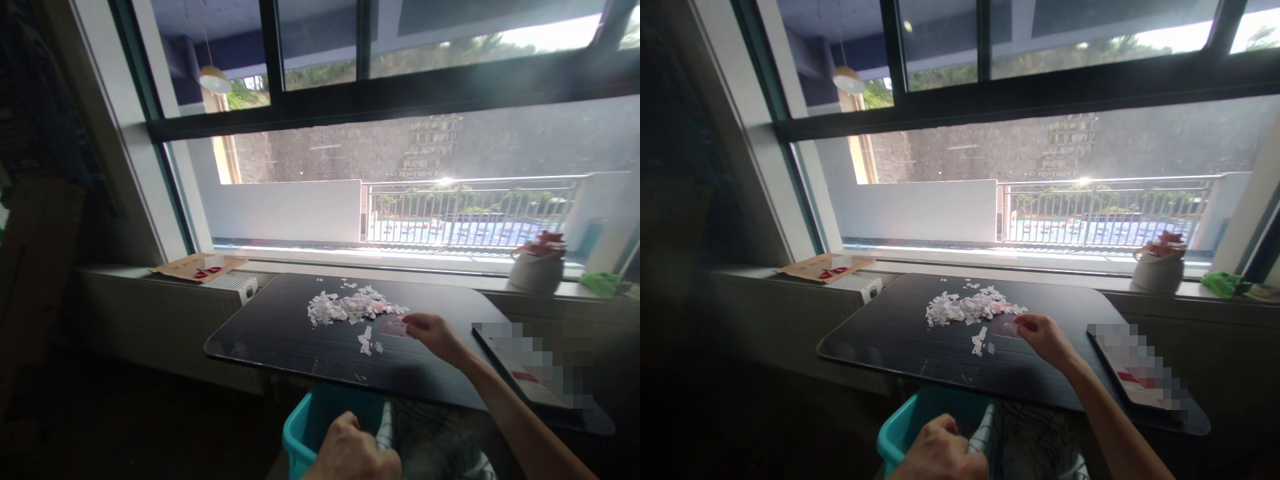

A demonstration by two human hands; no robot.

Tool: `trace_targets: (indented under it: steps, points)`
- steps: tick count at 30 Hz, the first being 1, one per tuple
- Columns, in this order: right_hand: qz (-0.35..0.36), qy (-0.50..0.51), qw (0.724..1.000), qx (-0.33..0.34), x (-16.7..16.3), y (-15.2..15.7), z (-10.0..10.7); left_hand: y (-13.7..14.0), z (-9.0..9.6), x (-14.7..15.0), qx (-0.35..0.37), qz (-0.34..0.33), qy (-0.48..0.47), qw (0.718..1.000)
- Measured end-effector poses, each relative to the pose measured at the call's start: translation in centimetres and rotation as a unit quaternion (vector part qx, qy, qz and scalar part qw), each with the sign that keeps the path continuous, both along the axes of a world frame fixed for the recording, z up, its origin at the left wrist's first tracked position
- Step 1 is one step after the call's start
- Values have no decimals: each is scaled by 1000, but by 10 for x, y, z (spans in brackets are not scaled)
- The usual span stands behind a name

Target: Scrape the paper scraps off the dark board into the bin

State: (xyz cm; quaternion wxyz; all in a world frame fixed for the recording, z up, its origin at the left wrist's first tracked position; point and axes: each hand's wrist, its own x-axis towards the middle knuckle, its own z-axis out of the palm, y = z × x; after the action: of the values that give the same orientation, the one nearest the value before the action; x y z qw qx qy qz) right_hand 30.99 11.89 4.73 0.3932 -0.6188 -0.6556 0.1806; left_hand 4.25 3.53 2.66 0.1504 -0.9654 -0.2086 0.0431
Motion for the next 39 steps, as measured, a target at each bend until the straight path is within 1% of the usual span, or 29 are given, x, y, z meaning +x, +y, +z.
trace_targets:
  steps: [4, 9, 12, 17, 23, 27, 32, 37, 39]
  points:
    - [11, 32, 999, -5, -7, 0, -3, -1, 7, 11, -26, 9, 56, 998]
    - [53, 72, 996, -30, -17, -25, -1, -8, 22, 19, -61, 30, 80, 995]
    - [51, 98, 993, -32, -15, -38, 3, -11, 28, 23, -82, 43, 73, 993]
    - [26, 133, 990, -37, -12, -48, 1, -10, 27, 29, -115, 47, 67, 990]
    - [80, 153, 981, -82, -18, -60, 4, -11, 32, 35, -152, 41, 40, 987]
    - [63, 163, 980, -92, -19, -61, 6, -13, 36, 36, -163, 41, 25, 986]
    - [89, 169, 975, -118, -24, -69, 6, -13, 38, 37, -166, 43, 18, 985]
    - [67, 167, 979, -99, -31, -73, 14, -12, 40, 38, -169, 44, 14, 985]
    - [83, 162, 977, -107, -32, -73, 15, -11, 37, 37, -165, 46, 10, 985]
